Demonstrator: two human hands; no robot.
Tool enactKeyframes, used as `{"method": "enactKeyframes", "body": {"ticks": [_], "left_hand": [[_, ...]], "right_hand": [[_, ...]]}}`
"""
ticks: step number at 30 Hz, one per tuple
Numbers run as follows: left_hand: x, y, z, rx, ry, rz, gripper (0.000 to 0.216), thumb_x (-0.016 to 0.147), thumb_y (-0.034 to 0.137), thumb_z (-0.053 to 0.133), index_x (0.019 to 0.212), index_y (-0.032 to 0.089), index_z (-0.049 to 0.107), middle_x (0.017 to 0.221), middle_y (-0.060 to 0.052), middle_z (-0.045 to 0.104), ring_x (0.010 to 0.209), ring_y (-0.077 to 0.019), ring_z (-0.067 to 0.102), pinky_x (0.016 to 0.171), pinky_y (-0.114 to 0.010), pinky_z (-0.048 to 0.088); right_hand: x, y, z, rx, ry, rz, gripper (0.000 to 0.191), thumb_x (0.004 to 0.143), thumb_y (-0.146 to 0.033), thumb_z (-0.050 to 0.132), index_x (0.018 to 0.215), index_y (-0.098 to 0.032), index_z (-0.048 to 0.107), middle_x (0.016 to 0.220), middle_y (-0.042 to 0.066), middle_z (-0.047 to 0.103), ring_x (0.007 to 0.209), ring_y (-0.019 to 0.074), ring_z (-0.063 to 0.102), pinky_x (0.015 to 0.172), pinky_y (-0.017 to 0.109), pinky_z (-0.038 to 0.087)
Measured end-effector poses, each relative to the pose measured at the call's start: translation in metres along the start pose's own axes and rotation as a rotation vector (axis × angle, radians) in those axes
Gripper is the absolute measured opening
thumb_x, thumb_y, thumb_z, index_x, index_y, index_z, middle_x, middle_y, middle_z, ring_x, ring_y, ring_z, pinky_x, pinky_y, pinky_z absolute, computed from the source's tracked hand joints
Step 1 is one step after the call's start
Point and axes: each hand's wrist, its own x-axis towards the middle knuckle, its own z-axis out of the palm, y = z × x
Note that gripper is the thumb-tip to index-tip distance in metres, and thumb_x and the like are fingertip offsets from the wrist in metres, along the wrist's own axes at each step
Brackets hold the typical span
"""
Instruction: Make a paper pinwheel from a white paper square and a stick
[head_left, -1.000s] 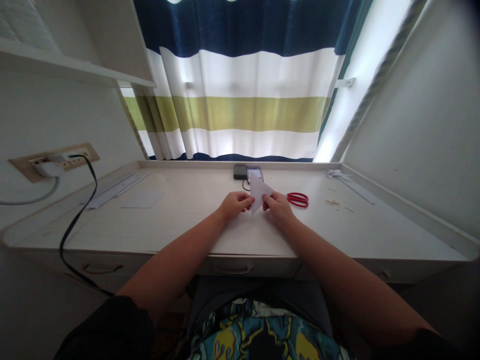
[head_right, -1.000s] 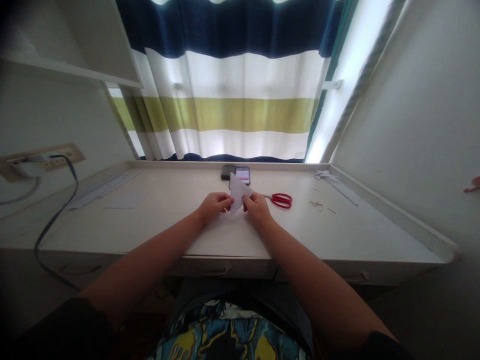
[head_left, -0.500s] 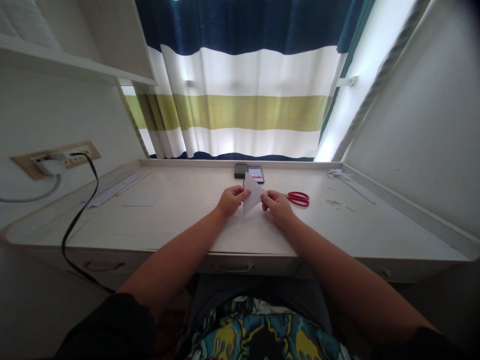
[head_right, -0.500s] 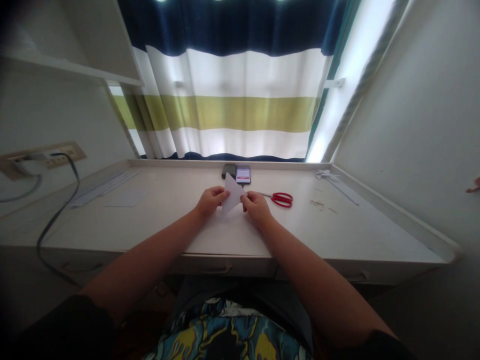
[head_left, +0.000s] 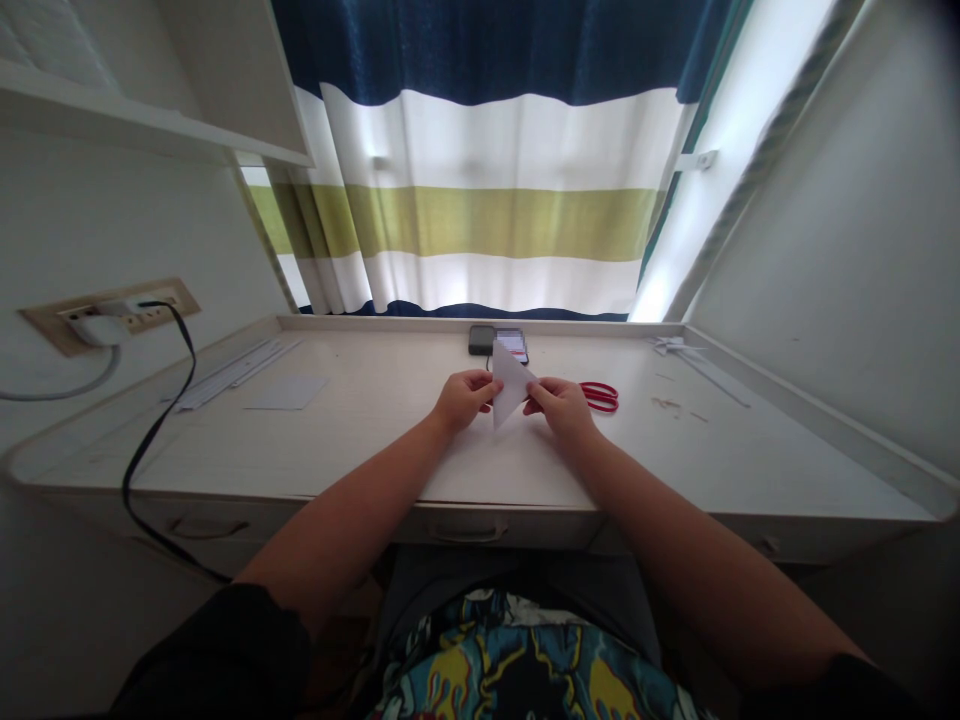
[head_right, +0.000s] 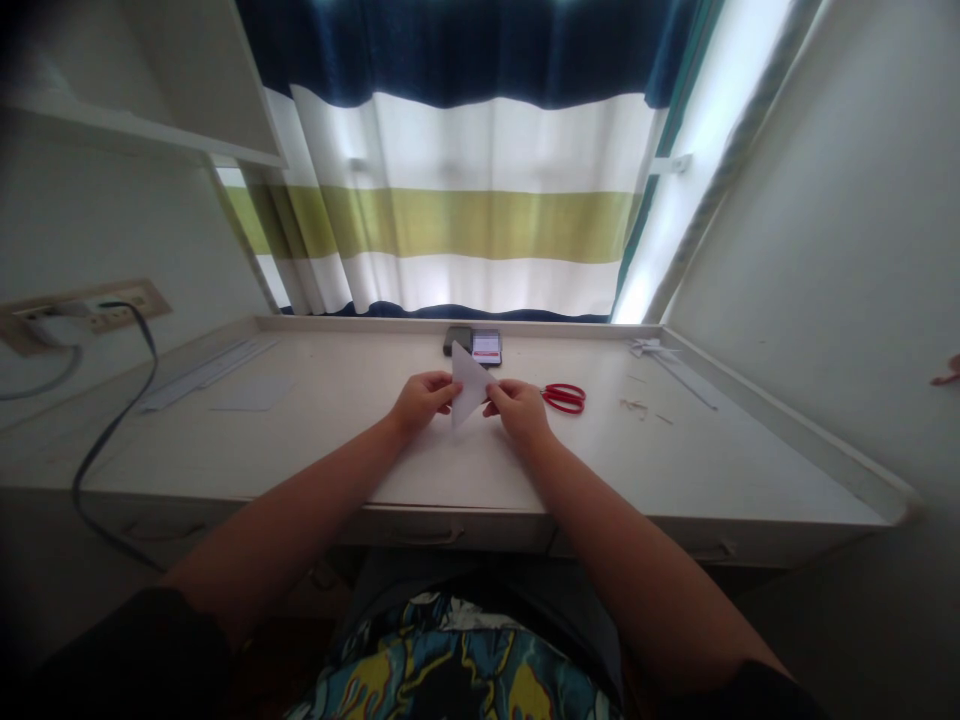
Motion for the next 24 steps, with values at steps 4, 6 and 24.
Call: {"method": "enactKeyframes", "body": {"ticks": [4, 6, 24], "left_hand": [[0.002, -0.001, -0.002, -0.003, 0.029, -0.008, 0.038, 0.067, 0.042, 0.074, 0.091, 0.012, 0.072, 0.083, -0.008, 0.071, 0.066, -0.0147, 0.061, 0.055, -0.025, 0.05], [0.002, -0.001, -0.002, -0.004, 0.041, -0.014, 0.039, 0.067, 0.042, 0.074, 0.092, 0.012, 0.072, 0.083, -0.008, 0.072, 0.065, -0.0143, 0.061, 0.055, -0.025, 0.049], [-0.003, 0.007, -0.002, 0.012, 0.036, 0.03, 0.048, 0.066, 0.031, 0.077, 0.105, 0.016, 0.055, 0.071, -0.002, 0.069, 0.057, -0.012, 0.059, 0.05, -0.021, 0.044]], "right_hand": [[0.001, 0.0, 0.0, 0.025, 0.021, -0.066, 0.025, 0.092, -0.033, 0.056, 0.105, -0.013, 0.06, 0.098, 0.005, 0.064, 0.08, 0.0148, 0.063, 0.071, 0.033, 0.055], [0.001, -0.003, 0.001, 0.048, 0.044, -0.113, 0.024, 0.092, -0.032, 0.057, 0.106, -0.013, 0.059, 0.093, 0.004, 0.064, 0.073, 0.013, 0.062, 0.066, 0.03, 0.054], [-0.009, -0.013, 0.0, -0.161, 0.071, -0.286, 0.023, 0.089, -0.034, 0.061, 0.098, -0.013, 0.064, 0.078, 0.0, 0.066, 0.066, 0.0123, 0.063, 0.067, 0.031, 0.054]]}}
